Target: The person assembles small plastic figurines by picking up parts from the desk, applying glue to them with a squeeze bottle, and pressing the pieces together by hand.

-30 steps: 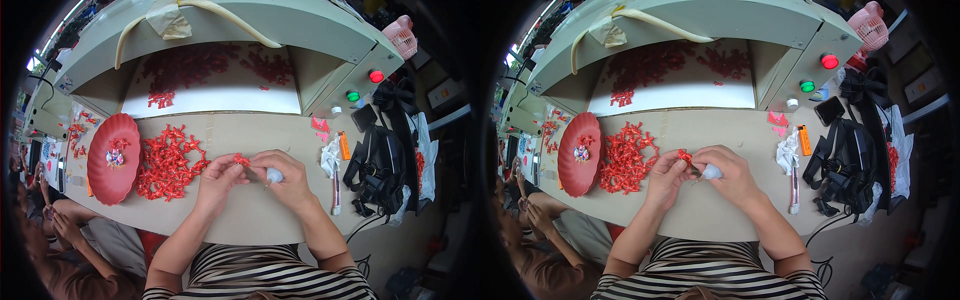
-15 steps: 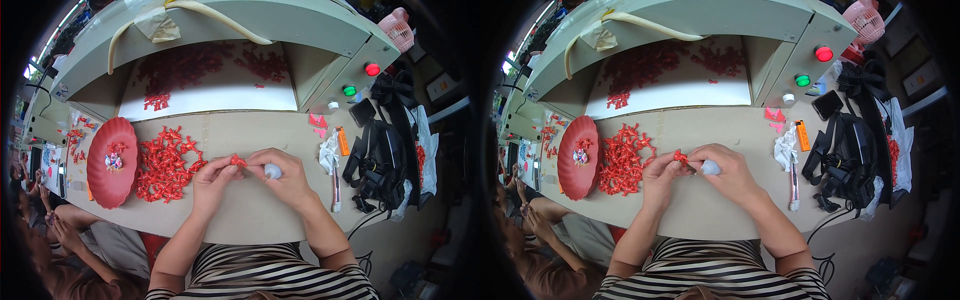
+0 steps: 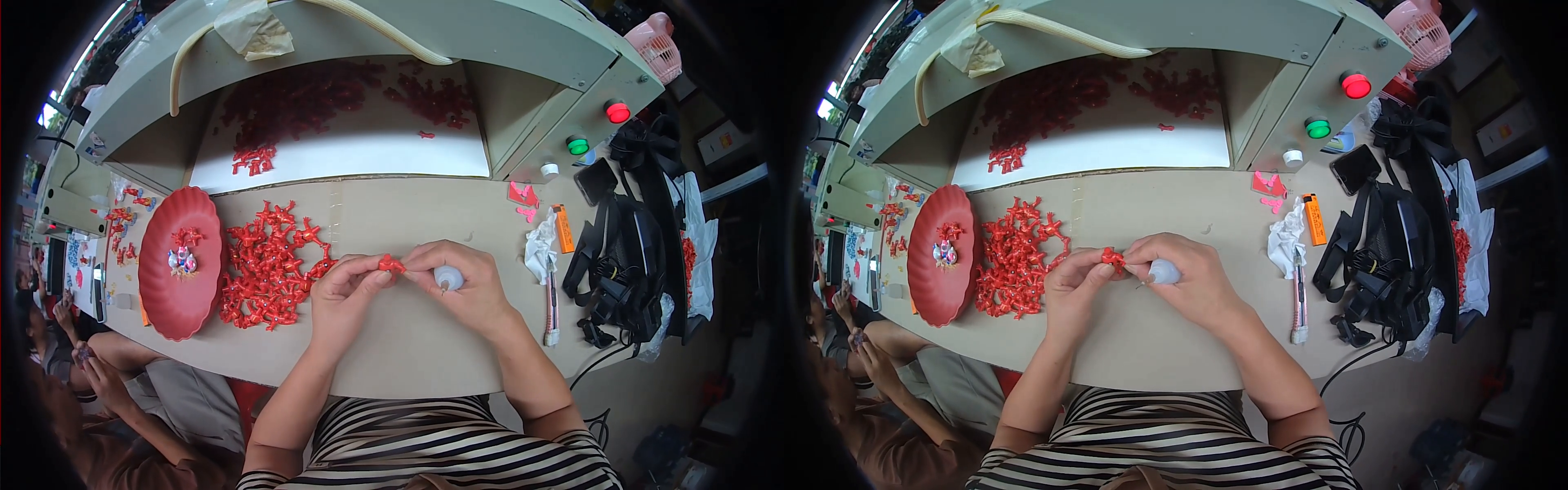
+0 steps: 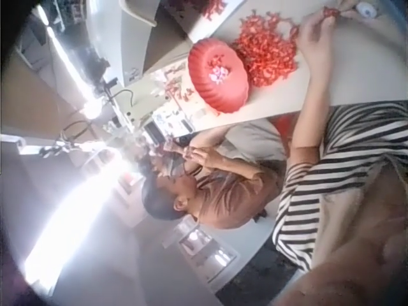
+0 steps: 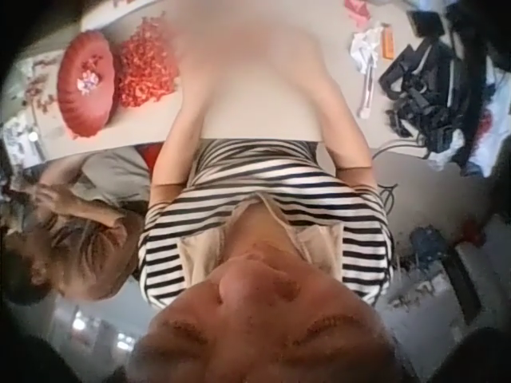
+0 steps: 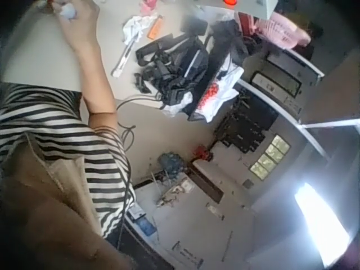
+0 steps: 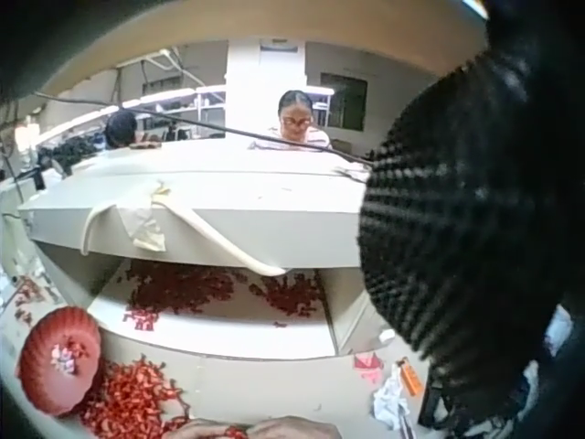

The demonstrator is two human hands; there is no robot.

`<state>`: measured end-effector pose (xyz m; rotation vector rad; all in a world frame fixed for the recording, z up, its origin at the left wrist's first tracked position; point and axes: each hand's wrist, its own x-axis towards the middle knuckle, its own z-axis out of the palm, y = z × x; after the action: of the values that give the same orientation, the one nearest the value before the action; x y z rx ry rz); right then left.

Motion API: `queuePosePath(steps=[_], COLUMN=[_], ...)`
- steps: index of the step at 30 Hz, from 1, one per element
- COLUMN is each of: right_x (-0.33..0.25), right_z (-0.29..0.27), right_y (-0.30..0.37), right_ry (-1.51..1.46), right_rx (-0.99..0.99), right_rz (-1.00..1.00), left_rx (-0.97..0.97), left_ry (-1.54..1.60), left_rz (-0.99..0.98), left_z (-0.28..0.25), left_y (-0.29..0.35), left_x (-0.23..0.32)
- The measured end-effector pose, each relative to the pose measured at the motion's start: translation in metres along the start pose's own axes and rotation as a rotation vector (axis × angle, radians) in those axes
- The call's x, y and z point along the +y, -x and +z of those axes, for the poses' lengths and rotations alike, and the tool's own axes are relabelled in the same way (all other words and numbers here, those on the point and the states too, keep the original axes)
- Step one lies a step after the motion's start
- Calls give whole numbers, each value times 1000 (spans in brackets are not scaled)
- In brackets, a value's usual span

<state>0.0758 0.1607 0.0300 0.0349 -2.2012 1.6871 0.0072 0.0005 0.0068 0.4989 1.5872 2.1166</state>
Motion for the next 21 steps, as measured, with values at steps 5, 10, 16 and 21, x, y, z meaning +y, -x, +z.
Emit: queuePosePath(steps=[5,10,16,21], right_x=[0,0,0,0], right_z=[0,-1,-2,-2], right_y=[-1,0,-1,-1], right_ry=[-20,-9,-11,-18], right_rx=[-7,-13,-29,-37], right_rz=[8,10,11,15], left_rx=[21,32,22,14], left_ry=[-63,-43,-41,-22], left_rz=[19,-52,-28,-23], left_z=[0,3,-1,-1], left_y=[0,1,2,2], left_x=[0,4,0,-1])
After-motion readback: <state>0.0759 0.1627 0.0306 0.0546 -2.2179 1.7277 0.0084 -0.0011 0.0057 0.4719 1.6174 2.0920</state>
